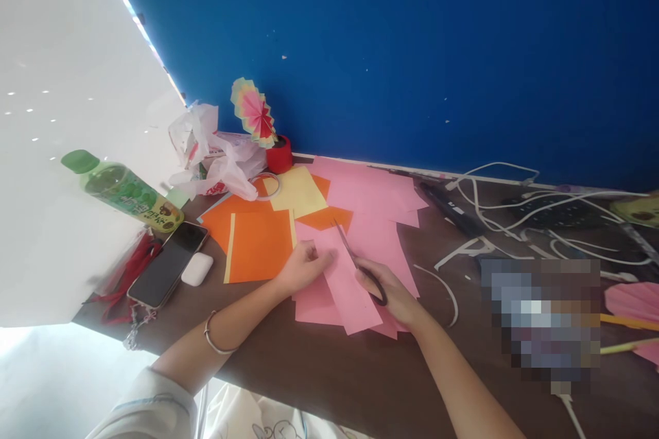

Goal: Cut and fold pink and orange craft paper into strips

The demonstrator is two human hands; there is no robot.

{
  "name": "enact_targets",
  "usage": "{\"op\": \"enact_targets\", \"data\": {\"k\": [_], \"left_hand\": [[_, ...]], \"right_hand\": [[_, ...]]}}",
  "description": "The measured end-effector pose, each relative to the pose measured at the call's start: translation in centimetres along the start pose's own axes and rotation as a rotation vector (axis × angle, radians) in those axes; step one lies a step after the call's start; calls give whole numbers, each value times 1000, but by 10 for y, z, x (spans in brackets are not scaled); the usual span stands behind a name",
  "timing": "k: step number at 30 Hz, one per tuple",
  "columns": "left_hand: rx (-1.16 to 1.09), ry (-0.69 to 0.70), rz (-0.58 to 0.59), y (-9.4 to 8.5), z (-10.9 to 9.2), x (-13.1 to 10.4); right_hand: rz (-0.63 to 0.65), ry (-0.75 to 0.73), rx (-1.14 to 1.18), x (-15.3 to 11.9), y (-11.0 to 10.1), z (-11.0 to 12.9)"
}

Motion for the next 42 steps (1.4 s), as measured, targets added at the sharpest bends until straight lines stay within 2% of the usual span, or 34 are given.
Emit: {"op": "enact_targets", "data": {"k": [42], "left_hand": [[19,18,58,1,0,0]], "right_hand": [[-3,31,14,0,-1,0]]}}
Point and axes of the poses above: each hand's wrist, its own x-axis towards the middle knuckle, its own y-axis out of the palm, z = x × y, the point moved 2 cm from there along x, towards the middle knuckle, and after that the axes turned 5 degrees about -y, right-handed, at the moved point
